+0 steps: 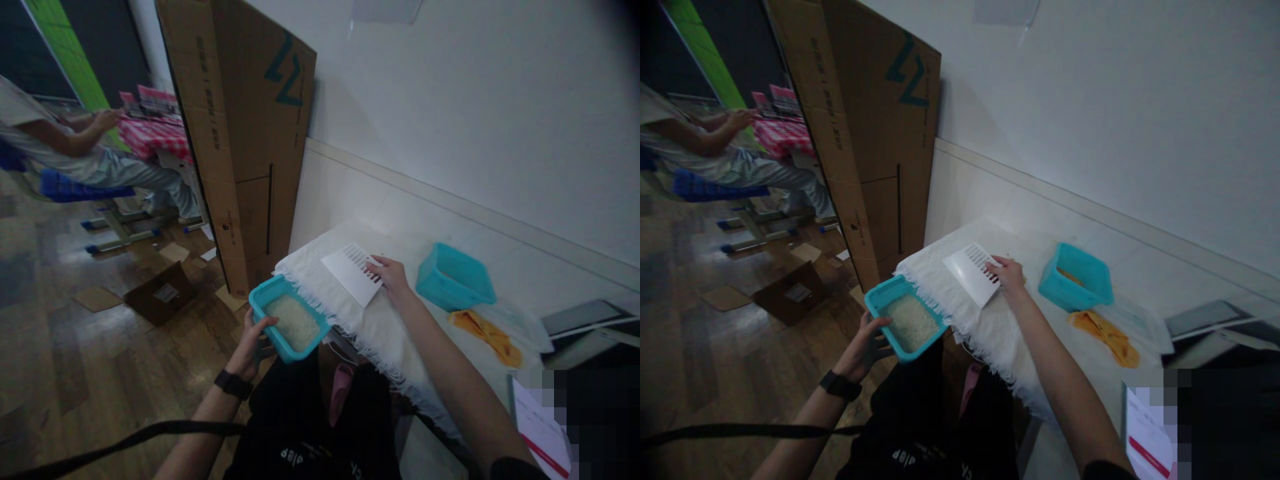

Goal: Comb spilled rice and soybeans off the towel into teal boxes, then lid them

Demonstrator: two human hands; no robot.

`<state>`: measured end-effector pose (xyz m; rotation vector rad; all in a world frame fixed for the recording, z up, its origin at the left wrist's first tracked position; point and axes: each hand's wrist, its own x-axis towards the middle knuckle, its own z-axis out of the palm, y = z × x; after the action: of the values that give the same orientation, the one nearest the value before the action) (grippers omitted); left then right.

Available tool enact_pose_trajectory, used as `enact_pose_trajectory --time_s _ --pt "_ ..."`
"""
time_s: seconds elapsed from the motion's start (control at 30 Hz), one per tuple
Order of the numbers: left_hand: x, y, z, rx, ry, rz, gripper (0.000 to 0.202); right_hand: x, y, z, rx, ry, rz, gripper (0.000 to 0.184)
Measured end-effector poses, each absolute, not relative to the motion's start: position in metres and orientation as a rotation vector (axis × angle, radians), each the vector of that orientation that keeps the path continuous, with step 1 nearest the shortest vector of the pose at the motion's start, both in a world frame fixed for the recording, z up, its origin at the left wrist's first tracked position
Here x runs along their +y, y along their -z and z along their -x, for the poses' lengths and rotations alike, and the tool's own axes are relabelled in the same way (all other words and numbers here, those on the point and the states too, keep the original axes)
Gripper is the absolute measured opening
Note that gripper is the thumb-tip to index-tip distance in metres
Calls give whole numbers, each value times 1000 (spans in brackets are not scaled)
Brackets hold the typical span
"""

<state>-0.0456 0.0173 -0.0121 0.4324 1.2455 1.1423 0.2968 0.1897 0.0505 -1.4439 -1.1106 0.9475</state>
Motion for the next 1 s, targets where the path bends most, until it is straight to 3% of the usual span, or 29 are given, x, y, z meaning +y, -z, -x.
enact_pose_trajectory --time_s 0.27,0.53,0.8,0.9,1.0 --pt "15 14 44 1233 -1116 -474 87 136 -34 -272 -1259 -1163 1330 62" --pt "11 20 42 1247 -1096 -468 87 119 -41 -305 -1161 -854 1438 66" --pt "4 19 36 1214 -1045 -430 86 99 -35 -273 -1403 -959 1373 67" --pt "6 23 40 1255 -1030 -437 85 109 -71 -308 -1497 -713 1418 55" --pt "9 25 44 1314 -1030 -418 84 137 -115 -355 -1564 -259 1586 37"
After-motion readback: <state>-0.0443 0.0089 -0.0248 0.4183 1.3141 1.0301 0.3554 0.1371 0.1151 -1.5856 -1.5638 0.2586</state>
